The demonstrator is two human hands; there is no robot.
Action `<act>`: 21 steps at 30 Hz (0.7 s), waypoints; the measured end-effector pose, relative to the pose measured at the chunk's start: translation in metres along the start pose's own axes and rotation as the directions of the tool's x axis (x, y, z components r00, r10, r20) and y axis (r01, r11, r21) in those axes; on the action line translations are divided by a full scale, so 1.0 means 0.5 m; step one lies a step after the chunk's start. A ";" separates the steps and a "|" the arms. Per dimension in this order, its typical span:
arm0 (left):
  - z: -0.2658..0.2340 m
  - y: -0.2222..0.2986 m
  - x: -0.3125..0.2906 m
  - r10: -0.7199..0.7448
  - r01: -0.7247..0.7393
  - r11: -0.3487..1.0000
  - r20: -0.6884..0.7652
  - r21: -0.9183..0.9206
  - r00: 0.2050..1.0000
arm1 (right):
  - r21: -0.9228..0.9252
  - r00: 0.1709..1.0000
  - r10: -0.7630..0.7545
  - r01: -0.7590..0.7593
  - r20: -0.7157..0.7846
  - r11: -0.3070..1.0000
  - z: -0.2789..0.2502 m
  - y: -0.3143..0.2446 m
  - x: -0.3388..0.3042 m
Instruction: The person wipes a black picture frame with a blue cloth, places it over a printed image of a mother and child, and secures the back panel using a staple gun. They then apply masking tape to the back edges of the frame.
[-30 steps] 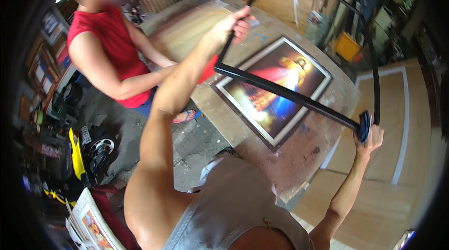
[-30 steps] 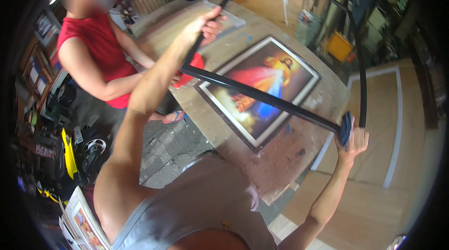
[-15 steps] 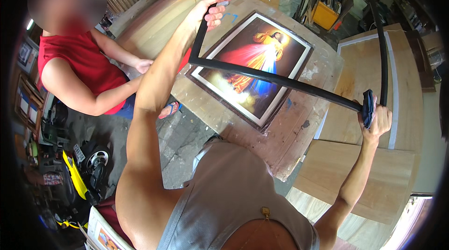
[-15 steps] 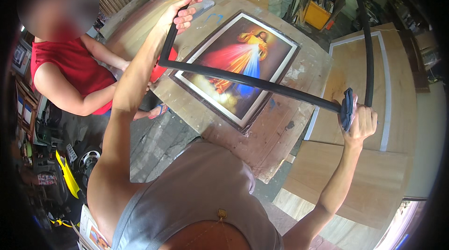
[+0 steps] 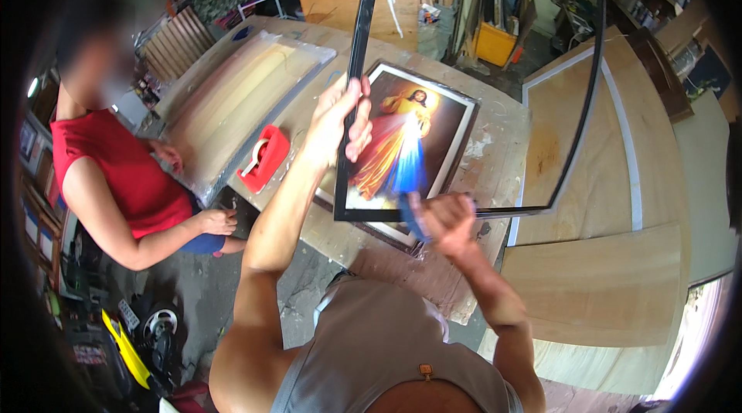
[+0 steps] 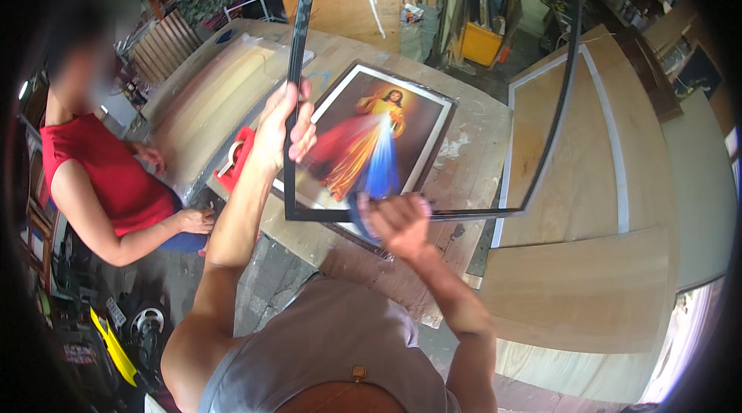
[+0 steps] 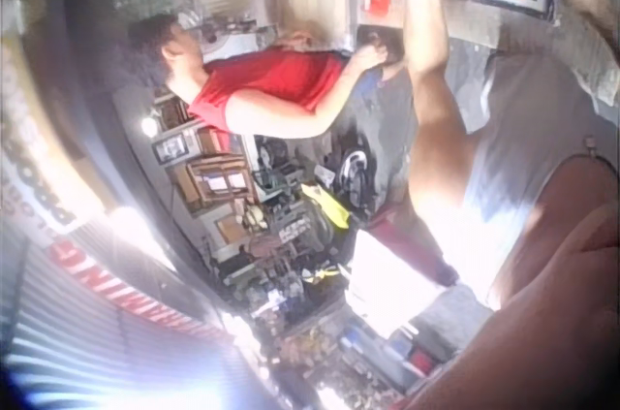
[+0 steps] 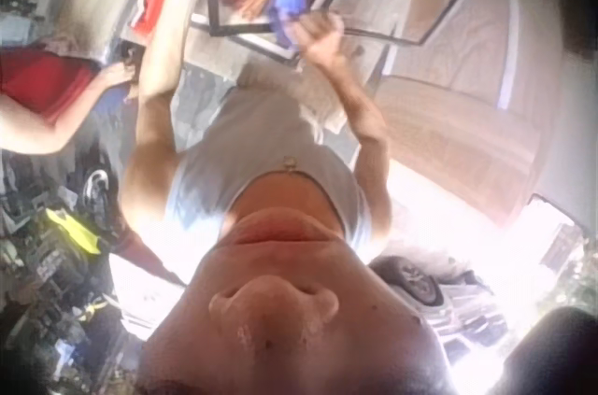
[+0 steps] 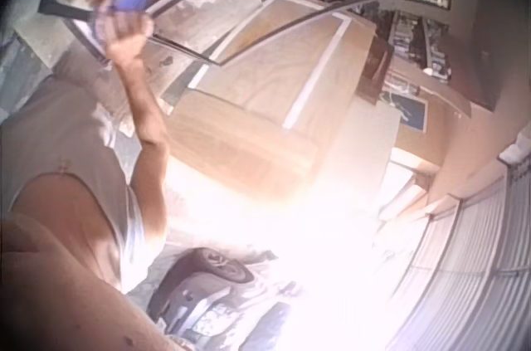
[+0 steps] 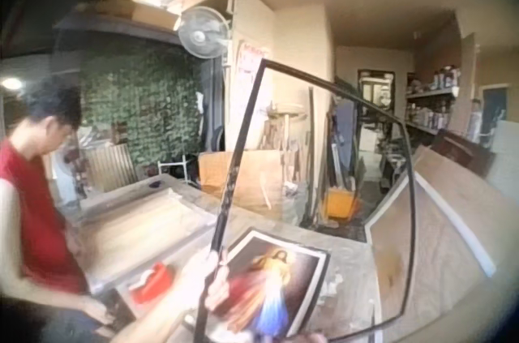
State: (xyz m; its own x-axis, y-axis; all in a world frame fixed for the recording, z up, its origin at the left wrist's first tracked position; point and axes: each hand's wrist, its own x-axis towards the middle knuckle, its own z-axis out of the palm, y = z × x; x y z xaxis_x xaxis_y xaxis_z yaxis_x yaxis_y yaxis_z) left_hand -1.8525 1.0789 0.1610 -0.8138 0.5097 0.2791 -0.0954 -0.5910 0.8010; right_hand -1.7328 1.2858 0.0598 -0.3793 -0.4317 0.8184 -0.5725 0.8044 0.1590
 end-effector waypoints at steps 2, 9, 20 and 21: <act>0.026 -0.003 -0.010 0.019 -0.021 0.998 0.033 0.065 0.999 | 0.082 0.999 0.008 -0.004 -0.042 0.997 0.044 -0.023 0.002; 0.007 0.014 -0.062 0.118 -0.123 0.988 0.056 0.090 0.991 | 0.008 0.997 -0.029 0.030 -0.076 1.000 -0.025 0.072 -0.060; -0.161 0.192 -0.068 0.286 -0.129 0.928 0.448 -0.350 0.847 | -0.336 0.913 0.202 -0.326 -0.354 0.884 -0.382 0.247 -0.107; -0.176 0.191 -0.052 0.288 -0.104 0.921 0.474 -0.376 0.832 | -0.088 0.782 0.341 -0.448 -0.522 0.890 -0.408 0.242 -0.089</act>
State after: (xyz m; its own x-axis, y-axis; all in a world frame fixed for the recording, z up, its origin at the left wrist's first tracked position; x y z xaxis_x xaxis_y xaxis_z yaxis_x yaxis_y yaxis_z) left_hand -1.8908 0.9542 0.1833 -0.4328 0.5503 0.7140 -0.2185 -0.8324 0.5092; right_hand -1.6371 1.4858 0.1551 -0.1123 0.1502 0.9823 -0.2753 0.9451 -0.1760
